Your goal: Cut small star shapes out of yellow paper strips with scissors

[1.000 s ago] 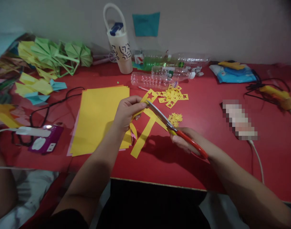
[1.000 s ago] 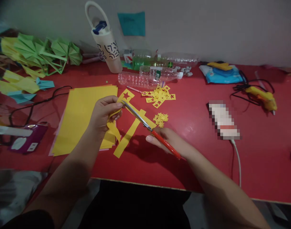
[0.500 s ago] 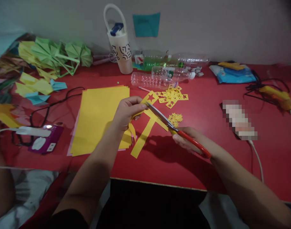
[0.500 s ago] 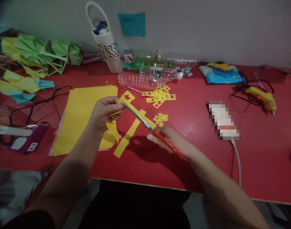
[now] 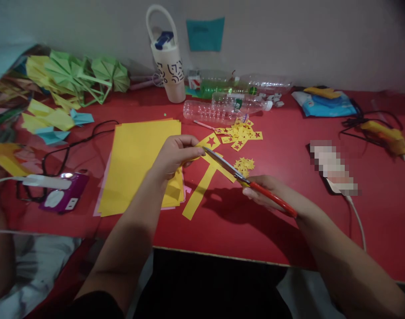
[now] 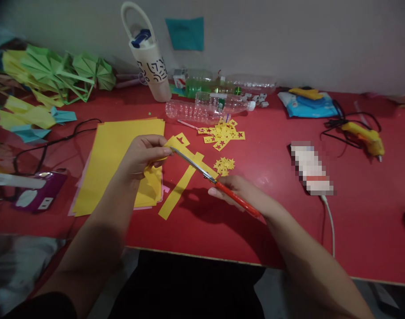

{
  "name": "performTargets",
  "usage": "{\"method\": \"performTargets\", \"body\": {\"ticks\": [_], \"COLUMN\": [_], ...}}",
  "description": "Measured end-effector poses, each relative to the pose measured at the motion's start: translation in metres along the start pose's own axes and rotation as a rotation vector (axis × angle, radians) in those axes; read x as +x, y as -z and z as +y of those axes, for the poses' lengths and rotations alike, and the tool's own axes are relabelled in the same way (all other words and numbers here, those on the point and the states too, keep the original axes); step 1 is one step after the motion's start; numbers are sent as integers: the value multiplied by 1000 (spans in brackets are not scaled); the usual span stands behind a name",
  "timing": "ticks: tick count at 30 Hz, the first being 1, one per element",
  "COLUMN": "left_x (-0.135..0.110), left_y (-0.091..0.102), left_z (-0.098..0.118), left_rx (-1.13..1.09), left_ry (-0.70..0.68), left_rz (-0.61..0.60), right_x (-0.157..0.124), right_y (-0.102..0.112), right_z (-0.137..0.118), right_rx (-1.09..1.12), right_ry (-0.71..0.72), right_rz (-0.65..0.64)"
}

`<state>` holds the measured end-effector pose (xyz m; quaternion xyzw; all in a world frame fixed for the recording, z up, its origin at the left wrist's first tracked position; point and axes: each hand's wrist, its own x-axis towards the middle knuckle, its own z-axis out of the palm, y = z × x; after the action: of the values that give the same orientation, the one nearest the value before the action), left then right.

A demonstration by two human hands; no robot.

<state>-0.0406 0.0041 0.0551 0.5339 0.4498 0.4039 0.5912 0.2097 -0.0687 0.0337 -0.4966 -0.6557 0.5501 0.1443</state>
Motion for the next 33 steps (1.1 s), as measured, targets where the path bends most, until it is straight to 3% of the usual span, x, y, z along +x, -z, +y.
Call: {"method": "performTargets", "body": {"ticks": [21,29,33], "left_x": [1,1,0], "left_y": [3,-2,-3], "left_z": [-1,-3,-3], "left_rx": [1,-64,-51], "left_ry": [31,-32,-50], "left_rz": [-30,85,89], "right_x": [2,5,4], "right_y": [-1,-5,-5], "right_z": [-2,-3,-2], "right_rx": [-22,47,102], "right_ry": [4,-33,-86], "right_rz": [5,51,-8]}}
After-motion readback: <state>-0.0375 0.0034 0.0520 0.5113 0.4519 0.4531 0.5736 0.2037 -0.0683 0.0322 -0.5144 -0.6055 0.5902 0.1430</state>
